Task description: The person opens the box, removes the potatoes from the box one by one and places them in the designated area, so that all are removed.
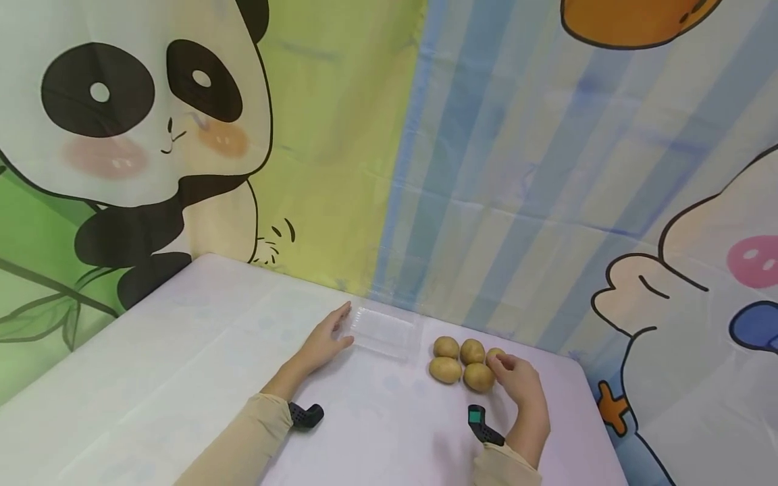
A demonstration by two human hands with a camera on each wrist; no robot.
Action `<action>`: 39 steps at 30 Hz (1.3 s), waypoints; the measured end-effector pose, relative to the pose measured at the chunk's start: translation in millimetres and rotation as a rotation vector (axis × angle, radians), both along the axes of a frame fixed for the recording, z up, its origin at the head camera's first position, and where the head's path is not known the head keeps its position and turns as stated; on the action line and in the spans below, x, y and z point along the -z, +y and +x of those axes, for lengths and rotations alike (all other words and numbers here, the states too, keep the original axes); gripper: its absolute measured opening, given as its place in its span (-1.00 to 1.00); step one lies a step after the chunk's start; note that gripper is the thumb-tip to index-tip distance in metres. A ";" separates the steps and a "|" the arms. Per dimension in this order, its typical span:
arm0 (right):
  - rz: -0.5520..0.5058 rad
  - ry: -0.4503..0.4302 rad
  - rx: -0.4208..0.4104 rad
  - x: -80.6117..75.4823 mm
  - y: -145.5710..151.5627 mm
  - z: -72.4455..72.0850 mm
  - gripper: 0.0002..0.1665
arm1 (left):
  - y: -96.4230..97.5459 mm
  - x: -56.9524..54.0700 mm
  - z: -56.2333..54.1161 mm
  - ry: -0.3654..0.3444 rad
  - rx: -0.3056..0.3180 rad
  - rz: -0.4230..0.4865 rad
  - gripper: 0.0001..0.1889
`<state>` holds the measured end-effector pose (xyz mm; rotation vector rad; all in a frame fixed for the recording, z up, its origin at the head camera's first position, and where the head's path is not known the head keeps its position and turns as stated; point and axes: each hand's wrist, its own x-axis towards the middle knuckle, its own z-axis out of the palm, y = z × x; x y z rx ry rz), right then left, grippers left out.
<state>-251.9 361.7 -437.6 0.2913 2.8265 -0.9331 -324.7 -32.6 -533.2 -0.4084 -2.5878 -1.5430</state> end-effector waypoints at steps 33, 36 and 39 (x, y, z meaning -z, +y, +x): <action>0.027 0.154 -0.174 -32.0 -84.8 -11.9 -0.23 | -8.1 -17.3 9.9 0.120 -0.025 0.079 -0.43; 0.062 0.180 -0.217 -35.0 -98.8 -22.3 -0.26 | -9.8 -21.6 5.3 0.121 -0.047 0.042 -0.44; 0.134 0.208 -0.276 -35.6 -110.5 -33.1 -0.27 | -10.4 -25.5 2.2 0.126 -0.062 -0.011 -0.44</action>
